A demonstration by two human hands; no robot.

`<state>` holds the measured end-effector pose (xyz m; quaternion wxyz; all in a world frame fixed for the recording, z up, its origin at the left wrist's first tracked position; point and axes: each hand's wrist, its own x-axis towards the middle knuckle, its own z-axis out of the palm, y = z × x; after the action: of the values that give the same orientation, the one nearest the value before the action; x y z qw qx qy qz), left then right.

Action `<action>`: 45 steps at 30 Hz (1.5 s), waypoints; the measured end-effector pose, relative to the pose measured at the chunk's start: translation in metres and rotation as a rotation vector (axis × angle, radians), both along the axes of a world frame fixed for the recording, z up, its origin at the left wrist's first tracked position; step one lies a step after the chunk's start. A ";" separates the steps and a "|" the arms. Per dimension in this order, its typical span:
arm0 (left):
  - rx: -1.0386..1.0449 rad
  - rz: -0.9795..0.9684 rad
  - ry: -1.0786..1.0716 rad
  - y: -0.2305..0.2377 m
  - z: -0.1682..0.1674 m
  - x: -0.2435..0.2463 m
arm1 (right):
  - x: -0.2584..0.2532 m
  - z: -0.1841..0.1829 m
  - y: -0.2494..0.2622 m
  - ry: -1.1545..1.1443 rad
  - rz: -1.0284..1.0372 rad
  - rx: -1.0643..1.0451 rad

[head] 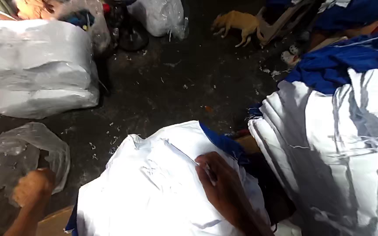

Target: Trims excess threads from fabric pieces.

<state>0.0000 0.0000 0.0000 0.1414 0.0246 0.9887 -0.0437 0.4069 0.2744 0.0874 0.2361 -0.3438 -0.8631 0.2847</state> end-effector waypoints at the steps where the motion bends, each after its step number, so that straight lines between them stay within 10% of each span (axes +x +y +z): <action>1: -0.015 -0.035 -0.024 0.005 -0.006 0.000 | 0.001 -0.003 -0.004 -0.018 -0.042 -0.034; 11: 0.718 -0.735 -0.014 0.076 0.036 0.129 | 0.004 -0.016 0.001 -0.243 0.114 -0.224; 18: 0.621 -1.020 -0.111 0.128 0.015 0.222 | -0.027 0.014 -0.023 0.335 0.163 -1.728; 21: 0.585 -1.031 -0.093 0.121 0.029 0.219 | -0.038 0.000 -0.046 0.272 0.099 -2.053; 40: 0.637 -0.868 -0.105 0.072 0.054 0.240 | -0.074 -0.021 -0.056 -0.044 0.029 -1.972; 45: 0.763 -0.496 0.042 0.046 0.065 0.189 | -0.049 -0.013 -0.047 -0.015 0.146 -2.073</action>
<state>0.1885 0.0456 0.0649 0.0873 0.3102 0.9010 0.2904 0.3583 0.2269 0.0745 -0.1984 -0.3267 -0.2153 0.8986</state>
